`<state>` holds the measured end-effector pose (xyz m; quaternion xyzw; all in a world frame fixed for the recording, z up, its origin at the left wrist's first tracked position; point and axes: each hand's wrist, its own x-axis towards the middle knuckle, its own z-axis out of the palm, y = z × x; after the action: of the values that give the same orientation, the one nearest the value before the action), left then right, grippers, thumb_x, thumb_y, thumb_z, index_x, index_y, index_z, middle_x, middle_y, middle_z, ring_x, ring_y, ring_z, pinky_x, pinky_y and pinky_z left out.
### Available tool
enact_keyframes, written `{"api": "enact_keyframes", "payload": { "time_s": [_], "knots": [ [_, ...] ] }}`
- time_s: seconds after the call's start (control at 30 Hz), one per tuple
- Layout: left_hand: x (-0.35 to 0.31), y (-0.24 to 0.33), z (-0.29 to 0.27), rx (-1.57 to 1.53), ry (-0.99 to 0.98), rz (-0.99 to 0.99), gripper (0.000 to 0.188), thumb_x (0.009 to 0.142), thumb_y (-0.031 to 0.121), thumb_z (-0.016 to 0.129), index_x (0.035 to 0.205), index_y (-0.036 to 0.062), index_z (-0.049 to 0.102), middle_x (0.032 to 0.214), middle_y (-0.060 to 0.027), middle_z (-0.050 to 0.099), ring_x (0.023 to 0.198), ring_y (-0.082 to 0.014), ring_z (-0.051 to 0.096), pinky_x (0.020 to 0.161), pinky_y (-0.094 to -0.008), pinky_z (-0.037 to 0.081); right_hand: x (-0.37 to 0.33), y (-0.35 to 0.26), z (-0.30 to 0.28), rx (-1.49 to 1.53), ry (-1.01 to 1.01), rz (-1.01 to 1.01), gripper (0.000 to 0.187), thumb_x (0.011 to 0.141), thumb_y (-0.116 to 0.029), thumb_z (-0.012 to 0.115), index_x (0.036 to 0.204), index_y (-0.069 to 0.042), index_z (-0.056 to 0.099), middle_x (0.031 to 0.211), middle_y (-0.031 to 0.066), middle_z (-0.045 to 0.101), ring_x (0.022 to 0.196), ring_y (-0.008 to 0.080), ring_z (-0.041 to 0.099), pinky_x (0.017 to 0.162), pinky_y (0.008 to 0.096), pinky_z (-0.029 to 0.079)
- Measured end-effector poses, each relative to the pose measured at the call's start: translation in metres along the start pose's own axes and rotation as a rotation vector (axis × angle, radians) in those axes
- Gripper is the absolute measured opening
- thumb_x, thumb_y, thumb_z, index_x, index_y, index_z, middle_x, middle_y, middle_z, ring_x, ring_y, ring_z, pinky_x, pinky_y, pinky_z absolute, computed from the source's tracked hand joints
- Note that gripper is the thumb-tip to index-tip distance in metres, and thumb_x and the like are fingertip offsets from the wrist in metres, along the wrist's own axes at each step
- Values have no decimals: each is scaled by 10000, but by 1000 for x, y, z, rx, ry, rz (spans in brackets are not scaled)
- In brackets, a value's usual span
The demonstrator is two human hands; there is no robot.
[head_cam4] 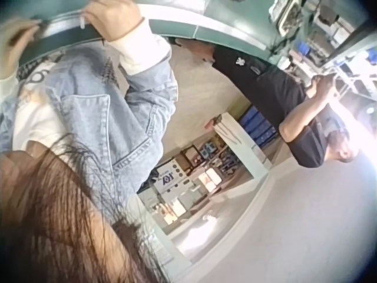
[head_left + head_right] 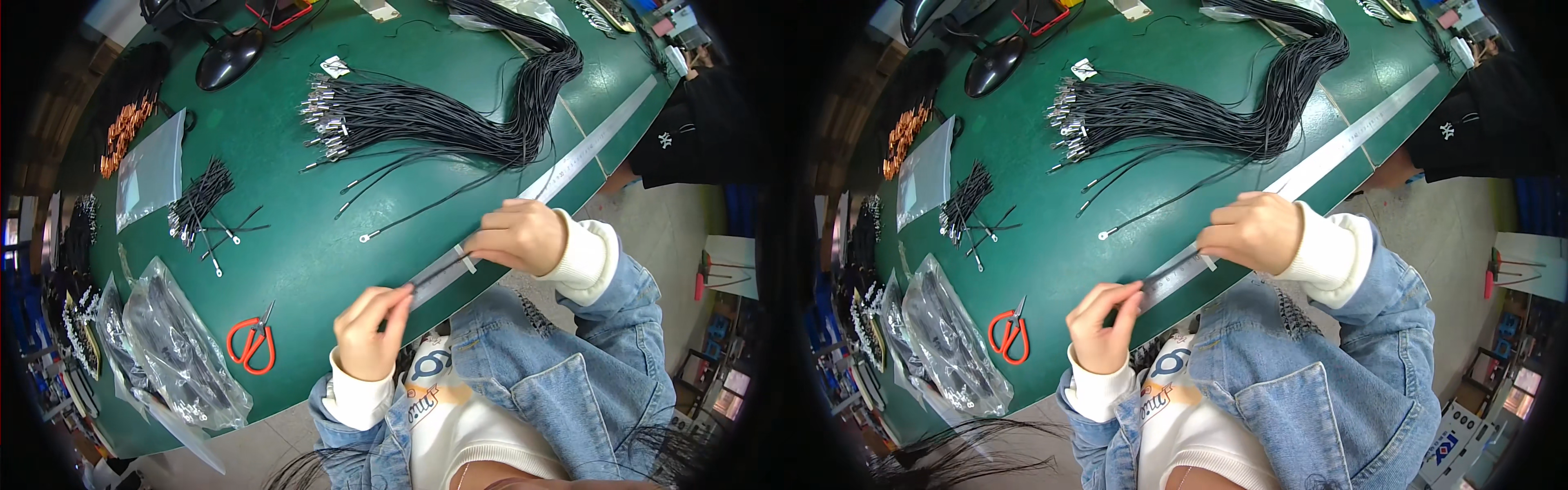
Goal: The person organizes bundles of wires on a workbench, measures the wires against a ruler, and cuts them to length using scissors.
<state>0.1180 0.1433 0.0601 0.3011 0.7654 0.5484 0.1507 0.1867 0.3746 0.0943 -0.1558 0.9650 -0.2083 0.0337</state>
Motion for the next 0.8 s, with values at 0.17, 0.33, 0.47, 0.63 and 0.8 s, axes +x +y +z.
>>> {"api": "enact_keyframes", "payload": {
  "time_s": [0.17,0.33,0.47,0.63,0.8],
  "knots": [
    [1,-1,15,-36,-94,56,123,700,-57,611,816,-15,607,724,-94,599,582,-183,586,512,-251,460,-24,5,-10,79,-54,70,106,743,-164,576,804,-80,596,688,38,535,620,212,543,584,311,428],
    [-1,0,11,-18,-53,-11,124,704,-79,596,819,-37,615,700,-91,591,535,-101,532,473,-198,406,-17,-3,11,72,23,117,106,727,-143,580,802,-70,598,681,48,524,626,228,541,603,320,442],
    [-1,1,7,-44,-90,-78,115,709,-73,594,818,-45,615,685,-86,587,534,-102,532,472,-199,405,7,-21,31,247,131,9,111,668,-123,610,766,-78,587,683,36,497,638,217,522,609,312,424],
    [-3,-3,4,42,28,-117,123,706,-70,599,825,-46,617,670,-84,581,532,-100,532,475,-196,410,39,1,35,-73,411,80,151,661,-148,637,779,-84,567,766,6,494,725,188,474,653,322,380],
    [-8,-8,2,-33,-5,-173,143,714,-55,603,855,-38,623,682,-81,585,524,-98,538,468,-184,415,52,20,42,-167,252,187,221,647,-132,645,815,-70,515,749,38,467,737,205,478,634,305,400]
  ]
}}
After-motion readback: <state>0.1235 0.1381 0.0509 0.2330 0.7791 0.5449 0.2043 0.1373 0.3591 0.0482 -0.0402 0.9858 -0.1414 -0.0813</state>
